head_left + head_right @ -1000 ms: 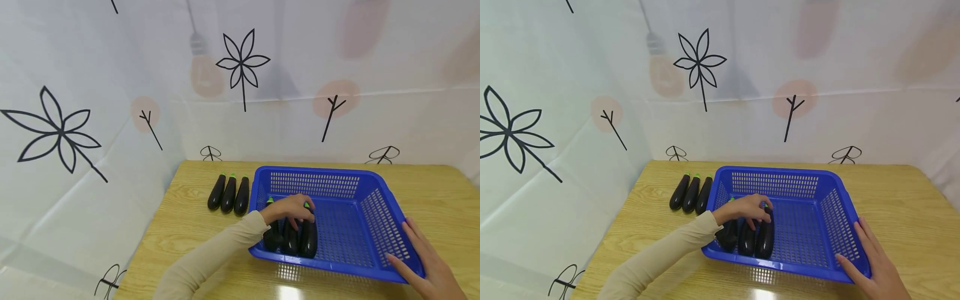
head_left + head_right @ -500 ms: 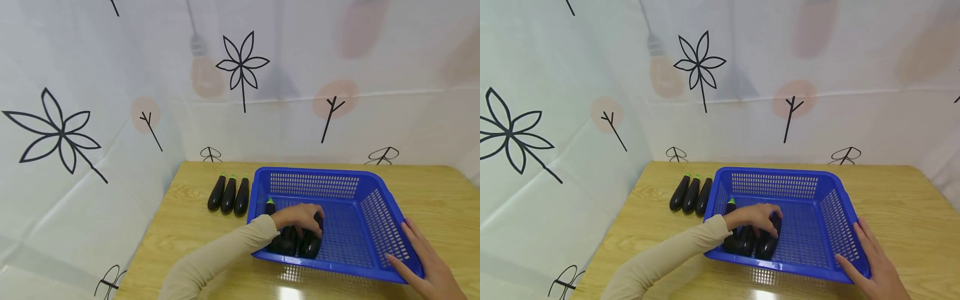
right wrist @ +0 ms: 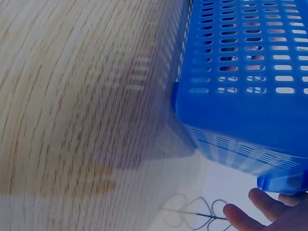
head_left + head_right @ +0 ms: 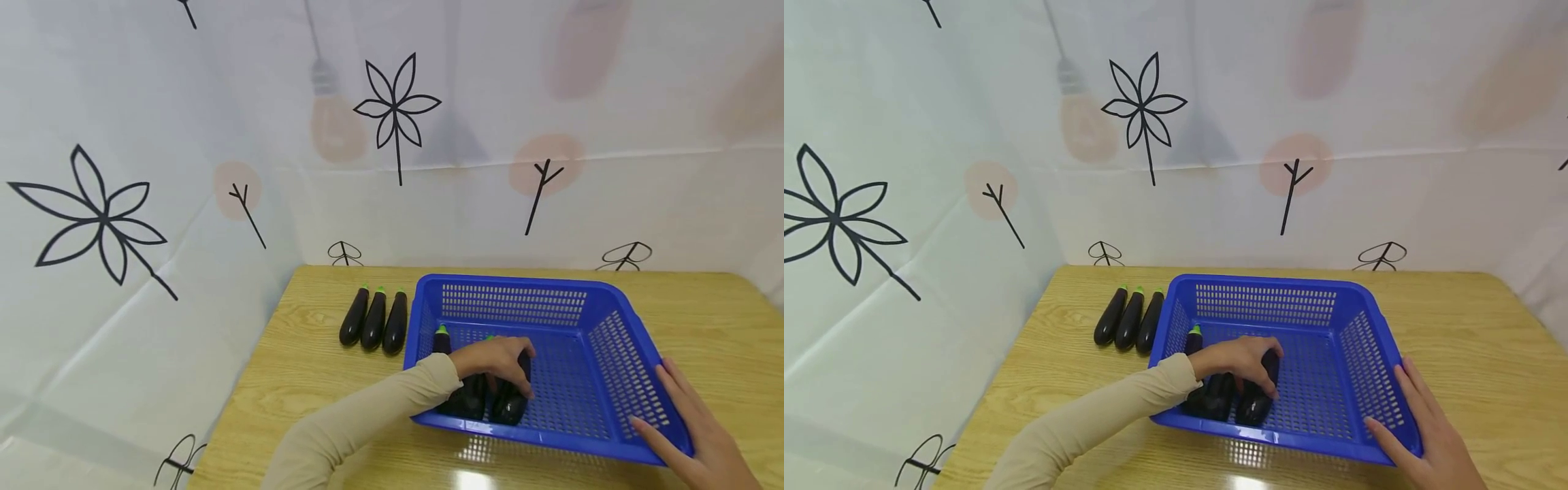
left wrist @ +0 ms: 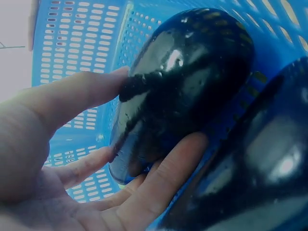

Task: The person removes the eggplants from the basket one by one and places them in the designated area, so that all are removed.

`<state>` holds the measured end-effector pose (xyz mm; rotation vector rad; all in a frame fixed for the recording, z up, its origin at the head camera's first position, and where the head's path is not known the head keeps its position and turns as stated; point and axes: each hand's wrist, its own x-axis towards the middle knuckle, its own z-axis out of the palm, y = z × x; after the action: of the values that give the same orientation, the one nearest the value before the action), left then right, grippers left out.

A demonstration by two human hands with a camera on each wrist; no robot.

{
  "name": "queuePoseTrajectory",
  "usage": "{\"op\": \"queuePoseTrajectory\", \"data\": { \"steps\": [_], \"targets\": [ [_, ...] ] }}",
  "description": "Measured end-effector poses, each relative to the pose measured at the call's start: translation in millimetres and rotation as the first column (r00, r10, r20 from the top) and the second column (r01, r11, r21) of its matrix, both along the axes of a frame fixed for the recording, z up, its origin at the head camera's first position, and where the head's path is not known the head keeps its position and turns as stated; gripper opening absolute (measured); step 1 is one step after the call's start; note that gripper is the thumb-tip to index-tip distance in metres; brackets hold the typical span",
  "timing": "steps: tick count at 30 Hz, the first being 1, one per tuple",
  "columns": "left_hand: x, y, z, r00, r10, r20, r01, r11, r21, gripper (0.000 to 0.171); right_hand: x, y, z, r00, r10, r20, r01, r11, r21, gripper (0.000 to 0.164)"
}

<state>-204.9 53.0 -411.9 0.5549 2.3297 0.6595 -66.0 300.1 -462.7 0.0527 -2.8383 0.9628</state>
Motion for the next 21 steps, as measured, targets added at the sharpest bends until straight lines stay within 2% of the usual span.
{"op": "queuePoseTrajectory", "data": {
  "steps": [5,12,21],
  "targets": [
    [0.9,-1,0.4,1.000,0.019,0.006,-0.020,0.999,0.038,0.065,0.1,1,0.0,1.000,-0.009,0.002,0.009,1.000,0.014,0.088],
    [0.0,-2,5.8,0.995,0.033,0.091,-0.044,0.991,0.124,0.063,0.5,2,-0.6,1.000,-0.009,-0.018,0.010,1.000,0.019,0.087],
    [1.9,-5,13.4,0.995,0.025,0.097,-0.040,0.986,0.162,0.061,-1.2,1,-1.3,1.000,-0.020,0.005,0.020,0.999,0.027,0.087]
  ]
}}
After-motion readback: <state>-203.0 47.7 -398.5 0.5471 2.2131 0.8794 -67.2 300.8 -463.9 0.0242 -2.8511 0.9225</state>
